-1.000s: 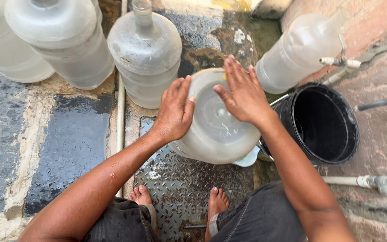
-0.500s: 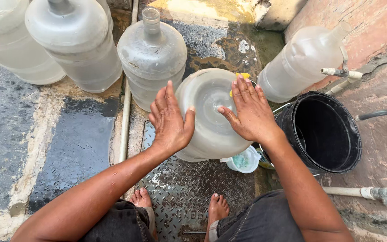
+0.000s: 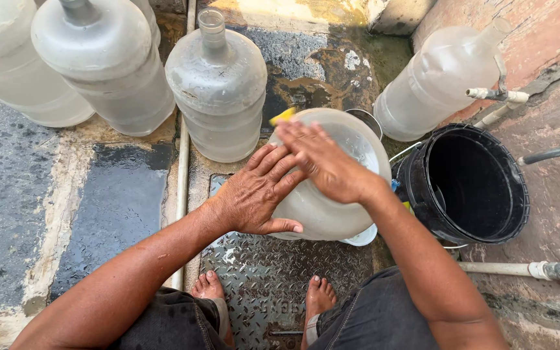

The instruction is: The person scrubs the exterior of a large plastic water jug with a yellow sponge. They rotate the jug to clean different sides and the neck area, occasionally dipping the sponge into a nearby bucket of water.

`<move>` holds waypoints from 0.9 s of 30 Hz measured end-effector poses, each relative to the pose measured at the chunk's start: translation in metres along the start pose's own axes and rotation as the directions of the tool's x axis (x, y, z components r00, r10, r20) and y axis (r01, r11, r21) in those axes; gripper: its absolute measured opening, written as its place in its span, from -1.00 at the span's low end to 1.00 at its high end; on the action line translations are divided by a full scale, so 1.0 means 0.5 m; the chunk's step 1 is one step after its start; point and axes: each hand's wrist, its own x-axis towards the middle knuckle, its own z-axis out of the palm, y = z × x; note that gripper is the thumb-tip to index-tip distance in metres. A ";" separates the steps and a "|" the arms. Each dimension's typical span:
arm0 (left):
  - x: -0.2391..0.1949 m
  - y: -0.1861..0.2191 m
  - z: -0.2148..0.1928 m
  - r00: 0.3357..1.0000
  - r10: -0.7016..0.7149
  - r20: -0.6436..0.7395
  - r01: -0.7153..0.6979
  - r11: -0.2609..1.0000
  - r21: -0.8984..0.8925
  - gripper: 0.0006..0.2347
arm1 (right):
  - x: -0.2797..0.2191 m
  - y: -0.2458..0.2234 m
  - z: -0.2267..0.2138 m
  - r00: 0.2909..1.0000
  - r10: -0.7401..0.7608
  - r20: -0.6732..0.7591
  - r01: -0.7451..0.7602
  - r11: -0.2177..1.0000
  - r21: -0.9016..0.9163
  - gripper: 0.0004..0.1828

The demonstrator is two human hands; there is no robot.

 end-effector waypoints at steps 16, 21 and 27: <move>-0.024 0.002 0.007 0.997 -0.068 -0.046 0.075 0.982 0.175 -0.18 | -0.023 -0.002 0.017 0.978 0.204 -0.040 -0.206 0.924 -0.324 -0.15; -0.008 0.043 -0.014 0.983 -0.182 -0.024 0.183 0.977 0.106 -0.21 | -0.048 0.072 -0.017 0.920 0.381 -0.090 -0.387 0.850 -0.358 -0.11; 0.000 0.019 -0.047 0.991 -0.118 0.063 0.116 0.992 0.042 -0.22 | -0.051 0.065 0.002 0.912 0.383 -0.143 -0.409 0.863 -0.295 -0.05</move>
